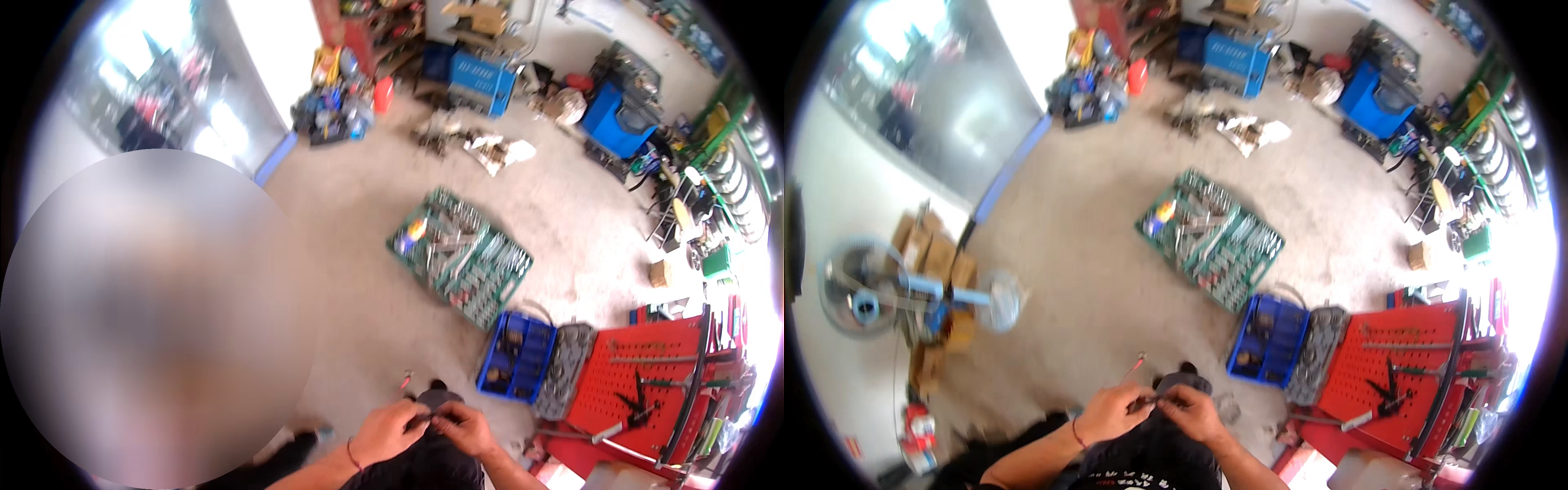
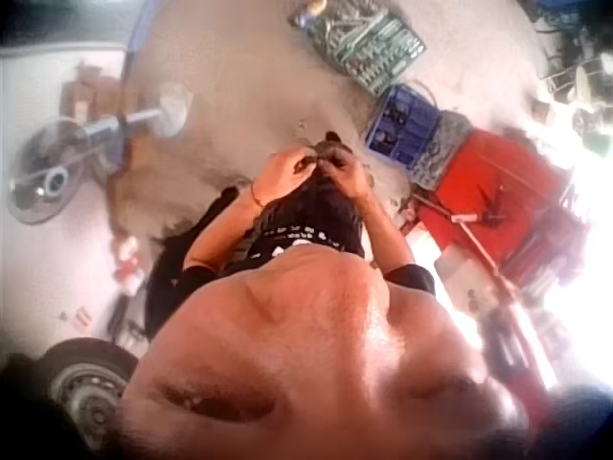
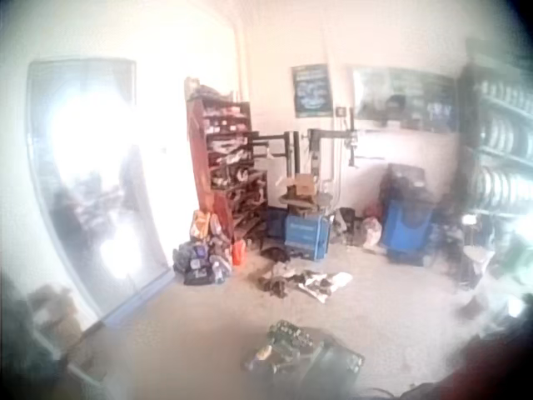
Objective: The person strips the insulation from a red wire using a red-handled tool and then connects the wire to a black cable. The person wipes the connection area with a red cloth and continues to manipulate the wires, likely preparing them for installation or testing.
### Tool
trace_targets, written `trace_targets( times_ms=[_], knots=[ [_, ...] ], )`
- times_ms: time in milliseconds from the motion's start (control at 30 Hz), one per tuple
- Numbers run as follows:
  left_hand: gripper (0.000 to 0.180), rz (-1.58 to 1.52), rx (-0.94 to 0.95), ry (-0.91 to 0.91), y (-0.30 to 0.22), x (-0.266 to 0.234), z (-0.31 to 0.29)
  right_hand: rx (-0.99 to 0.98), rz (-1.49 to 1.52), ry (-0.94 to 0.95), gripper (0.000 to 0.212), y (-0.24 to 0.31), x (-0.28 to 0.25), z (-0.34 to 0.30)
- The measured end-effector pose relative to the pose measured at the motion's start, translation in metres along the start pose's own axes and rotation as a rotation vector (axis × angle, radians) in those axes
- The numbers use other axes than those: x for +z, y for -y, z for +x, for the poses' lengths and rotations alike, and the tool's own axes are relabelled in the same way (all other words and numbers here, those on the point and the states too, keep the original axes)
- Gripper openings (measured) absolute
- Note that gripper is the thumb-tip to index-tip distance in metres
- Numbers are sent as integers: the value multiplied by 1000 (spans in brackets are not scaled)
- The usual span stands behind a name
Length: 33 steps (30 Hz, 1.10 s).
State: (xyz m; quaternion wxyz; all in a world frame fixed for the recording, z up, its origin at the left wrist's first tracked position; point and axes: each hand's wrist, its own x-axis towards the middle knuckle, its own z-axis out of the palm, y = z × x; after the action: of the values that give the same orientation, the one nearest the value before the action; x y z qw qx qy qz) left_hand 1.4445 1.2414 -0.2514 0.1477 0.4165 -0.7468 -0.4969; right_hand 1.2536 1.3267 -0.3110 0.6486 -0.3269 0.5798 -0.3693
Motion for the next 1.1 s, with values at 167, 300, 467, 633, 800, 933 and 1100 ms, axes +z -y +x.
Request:
trace_targets(
  times_ms=[167, 300, 467, 633, 800, 933, 1100],
  knots=[
    [14, 166, 145, -90, -8, -174, 172, -244, 57, -13, 13, 164, 21, 192],
    [9, 97, 50, -168, 3, -308, 331, -635, -197, -102, 14, 300, 21, 373],
    [12, -186, -204, -70, 10, -430, 465, -702, -281, -146, 13, 438, 25, 505],
    [14, 108, -117, 7, 22, -545, 665, -884, -542, -250, 17, 552, -15, 694],
    [14, 111, -9, 136, 50, -634, 888, -910, -571, -445, 20, 642, -70, 880],
    [15, -71, -61, 223, 33, -669, 1042, -851, -536, -632, 20, 722, -127, 962],
    [18, -394, 7, 562, -40, -691, 1225, -663, -20, -810, 10, 805, -228, 1033]
  ],
)
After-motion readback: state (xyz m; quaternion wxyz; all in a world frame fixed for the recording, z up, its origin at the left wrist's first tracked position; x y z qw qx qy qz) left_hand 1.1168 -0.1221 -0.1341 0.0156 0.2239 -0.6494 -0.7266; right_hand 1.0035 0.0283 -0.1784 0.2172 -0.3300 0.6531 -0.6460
